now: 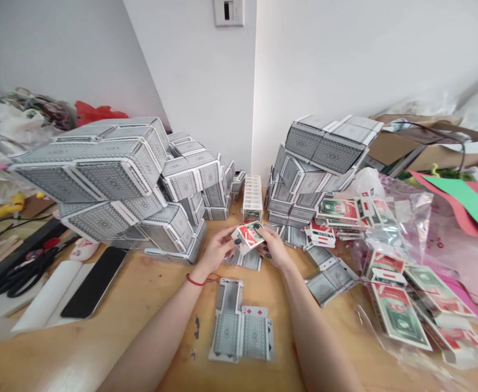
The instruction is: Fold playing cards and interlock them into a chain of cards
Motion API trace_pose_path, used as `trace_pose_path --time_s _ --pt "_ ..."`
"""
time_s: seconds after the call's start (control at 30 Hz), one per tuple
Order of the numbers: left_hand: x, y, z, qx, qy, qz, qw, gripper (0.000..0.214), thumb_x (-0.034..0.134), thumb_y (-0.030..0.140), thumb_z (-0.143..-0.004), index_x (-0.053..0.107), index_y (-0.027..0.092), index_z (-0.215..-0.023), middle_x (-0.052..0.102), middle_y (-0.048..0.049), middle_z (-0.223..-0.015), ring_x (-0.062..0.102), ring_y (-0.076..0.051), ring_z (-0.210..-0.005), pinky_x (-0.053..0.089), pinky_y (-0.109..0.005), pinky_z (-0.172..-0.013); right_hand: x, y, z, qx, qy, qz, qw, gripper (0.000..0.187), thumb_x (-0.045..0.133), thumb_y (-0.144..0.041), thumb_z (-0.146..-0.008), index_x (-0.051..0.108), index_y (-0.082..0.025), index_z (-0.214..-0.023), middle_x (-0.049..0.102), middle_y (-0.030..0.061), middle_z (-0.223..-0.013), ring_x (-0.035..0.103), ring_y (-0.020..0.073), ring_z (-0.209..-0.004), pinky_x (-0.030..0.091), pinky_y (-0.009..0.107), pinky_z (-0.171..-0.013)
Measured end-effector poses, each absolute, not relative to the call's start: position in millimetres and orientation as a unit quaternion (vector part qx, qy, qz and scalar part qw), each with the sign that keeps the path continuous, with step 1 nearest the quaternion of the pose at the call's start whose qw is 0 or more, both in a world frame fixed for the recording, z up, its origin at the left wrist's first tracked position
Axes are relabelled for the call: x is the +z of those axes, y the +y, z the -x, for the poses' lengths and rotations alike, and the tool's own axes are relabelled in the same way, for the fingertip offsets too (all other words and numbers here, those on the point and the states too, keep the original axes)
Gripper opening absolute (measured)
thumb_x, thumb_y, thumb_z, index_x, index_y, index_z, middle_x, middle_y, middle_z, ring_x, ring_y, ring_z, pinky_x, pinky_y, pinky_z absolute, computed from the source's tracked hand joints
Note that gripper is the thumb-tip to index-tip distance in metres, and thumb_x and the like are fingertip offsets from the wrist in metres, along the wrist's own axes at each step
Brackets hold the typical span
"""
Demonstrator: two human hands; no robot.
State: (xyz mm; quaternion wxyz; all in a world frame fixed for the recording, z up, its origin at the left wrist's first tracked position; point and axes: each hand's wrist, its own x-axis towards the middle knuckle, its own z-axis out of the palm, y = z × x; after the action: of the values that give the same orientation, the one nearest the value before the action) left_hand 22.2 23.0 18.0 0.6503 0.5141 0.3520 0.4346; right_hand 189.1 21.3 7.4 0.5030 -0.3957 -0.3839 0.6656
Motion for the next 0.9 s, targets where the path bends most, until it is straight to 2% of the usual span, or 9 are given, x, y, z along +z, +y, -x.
trace_pose_path --time_s 0.2,0.33,0.43,0.53,0.6,0.67,0.73,0.8,0.9 --pt "19 24 -24 0.471 0.407 -0.533 0.573 0.039 0.061 0.04 -0.066 0.058 0.014 -0.096 0.054 0.0012 -0.062 0.039 -0.005 -0.043 0.031 -0.019 -0.042 9 22 -181 0.622 -0.404 0.415 0.527 0.03 0.058 -0.047 -0.068 0.045 -0.02 -0.072 0.037 -0.0096 -0.039 0.027 0.0047 -0.029 0.021 0.018 -0.029" --pt "17 23 -24 0.486 0.468 -0.56 0.481 0.032 0.048 0.044 -0.075 0.06 0.015 -0.078 0.049 0.0023 -0.05 0.039 -0.008 -0.041 0.029 -0.02 -0.043 3 25 -176 0.586 -0.373 0.449 0.562 0.032 0.059 -0.048 -0.067 0.041 -0.023 -0.075 0.041 -0.0103 -0.04 0.029 0.0057 -0.028 0.022 0.018 -0.028" --pt "16 22 -22 0.495 0.514 -0.572 0.405 0.037 0.039 0.044 -0.08 0.055 0.016 -0.062 0.043 0.0025 -0.045 0.038 -0.009 -0.043 0.028 -0.021 -0.044 0 27 -173 0.55 -0.375 0.47 0.58 0.032 0.059 -0.048 -0.067 0.038 -0.024 -0.072 0.042 -0.0104 -0.04 0.034 0.0071 -0.028 0.027 0.019 -0.028" --pt "17 23 -20 0.492 0.543 -0.582 0.352 0.035 0.039 0.041 -0.081 0.053 0.017 -0.059 0.042 0.0024 -0.045 0.035 -0.009 -0.045 0.025 -0.021 -0.047 2 25 -171 0.547 -0.416 0.462 0.561 0.029 0.054 -0.048 -0.071 0.04 -0.023 -0.072 0.043 -0.0091 -0.042 0.039 0.0081 -0.031 0.034 0.021 -0.032" --pt "18 23 -19 0.498 0.565 -0.58 0.311 0.032 0.043 0.037 -0.08 0.051 0.017 -0.056 0.041 0.0022 -0.046 0.033 -0.01 -0.046 0.023 -0.021 -0.048 6 23 -170 0.559 -0.452 0.448 0.531 0.027 0.051 -0.048 -0.073 0.044 -0.022 -0.08 0.047 -0.0074 -0.046 0.043 0.0088 -0.034 0.038 0.022 -0.035" --pt "18 22 -20 0.507 0.578 -0.581 0.268 0.029 0.046 0.033 -0.078 0.05 0.018 -0.054 0.041 0.0019 -0.046 0.033 -0.009 -0.046 0.022 -0.021 -0.049 10 20 -169 0.567 -0.478 0.443 0.503 0.036 0.053 -0.045 -0.073 0.043 -0.022 -0.098 0.05 -0.0065 -0.051 0.046 0.0098 -0.038 0.04 0.022 -0.038" --pt "17 21 -22 0.508 0.579 -0.596 0.228 0.027 0.048 0.03 -0.077 0.05 0.018 -0.054 0.043 0.0013 -0.046 0.035 -0.009 -0.046 0.022 -0.022 -0.05 11 17 -169 0.565 -0.491 0.447 0.49 0.056 0.058 -0.042 -0.07 0.031 -0.025 -0.116 0.054 -0.0047 -0.062 0.049 0.0105 -0.042 0.042 0.023 -0.039" --pt "14 19 -25 0.501 0.574 -0.62 0.19 0.026 0.047 0.028 -0.078 0.052 0.018 -0.055 0.045 0.0005 -0.047 0.038 -0.009 -0.045 0.023 -0.021 -0.05 11 16 -168 0.554 -0.505 0.443 0.491 0.071 0.062 -0.038 -0.067 0.02 -0.028 -0.123 0.057 0.0016 -0.086 0.054 0.0121 -0.052 0.045 0.025 -0.043" --pt "11 16 -29 0.492 0.557 -0.657 0.124 0.026 0.044 0.027 -0.08 0.055 0.017 -0.059 0.051 -0.0014 -0.051 0.043 -0.01 -0.046 0.027 -0.021 -0.051 9 16 -167 0.51 -0.535 0.43 0.519 0.07 0.065 -0.033 -0.065 0.025 -0.028 -0.121 0.046 0.0077 -0.117 0.057 0.0182 -0.086 0.049 0.031 -0.069"
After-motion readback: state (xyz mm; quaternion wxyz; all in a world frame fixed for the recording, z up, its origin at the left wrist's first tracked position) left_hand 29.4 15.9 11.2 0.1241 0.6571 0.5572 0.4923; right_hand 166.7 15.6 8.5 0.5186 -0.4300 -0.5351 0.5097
